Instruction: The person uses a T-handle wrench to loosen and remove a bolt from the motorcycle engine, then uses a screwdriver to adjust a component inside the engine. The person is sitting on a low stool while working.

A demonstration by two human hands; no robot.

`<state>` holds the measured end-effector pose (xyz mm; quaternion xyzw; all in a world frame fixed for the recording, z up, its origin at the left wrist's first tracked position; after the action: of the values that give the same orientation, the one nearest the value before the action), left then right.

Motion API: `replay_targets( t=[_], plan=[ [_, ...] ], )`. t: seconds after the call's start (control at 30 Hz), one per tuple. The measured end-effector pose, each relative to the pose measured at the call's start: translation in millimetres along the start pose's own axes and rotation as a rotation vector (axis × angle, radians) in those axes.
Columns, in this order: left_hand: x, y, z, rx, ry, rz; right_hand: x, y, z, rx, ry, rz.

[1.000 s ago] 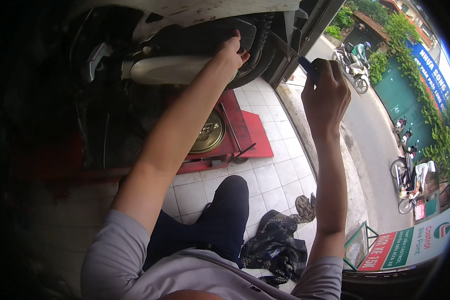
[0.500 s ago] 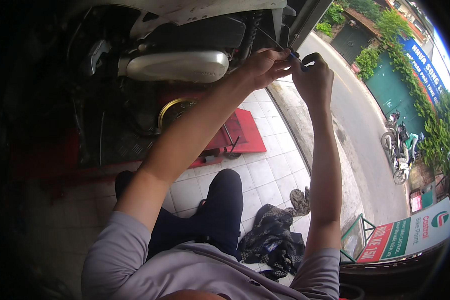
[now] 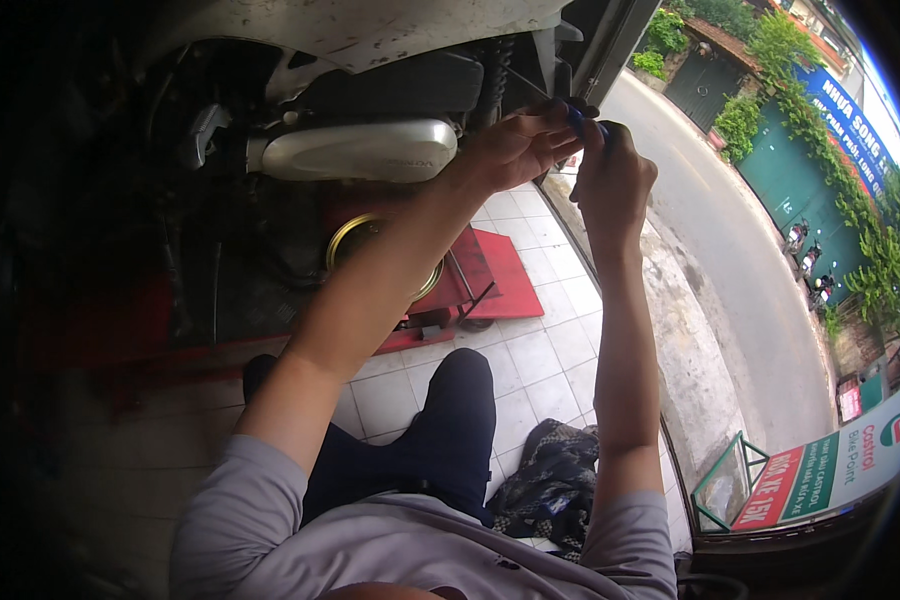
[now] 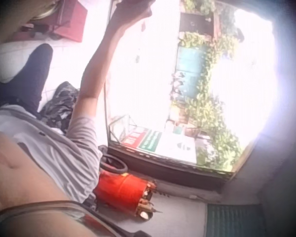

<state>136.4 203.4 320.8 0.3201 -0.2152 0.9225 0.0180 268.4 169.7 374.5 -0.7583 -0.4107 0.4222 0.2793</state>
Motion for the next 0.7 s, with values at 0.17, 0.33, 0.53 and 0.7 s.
replay_targets(
  t=[0.17, 0.33, 0.53, 0.7],
  plan=[
    [-6, -4, 7, 0.229, -0.033, 0.014, -24, 5, -18, 0.178, 0.246, -0.534],
    [-5, -9, 4, 0.275, -0.038, -0.025, -17, 14, -27, 0.173, 0.127, -0.670],
    [-19, -7, 4, 0.154, 0.061, 0.016, 20, -2, -16, 0.127, 0.661, -0.573],
    [-9, -4, -9, 0.250, 0.028, 0.017, -27, 12, -27, 0.161, 0.074, -0.519]
  ],
)
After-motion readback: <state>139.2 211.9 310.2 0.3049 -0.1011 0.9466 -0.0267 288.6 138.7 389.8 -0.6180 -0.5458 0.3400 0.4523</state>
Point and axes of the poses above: each hand's wrist, its own y-axis away from the middle knuckle, its own z-axis out of the palm, x = y × z, the point moved 6 cm from there along -y, towards the middle knuckle, and after that the axes turned 15 degrees about -z, right-handed, at the moved point
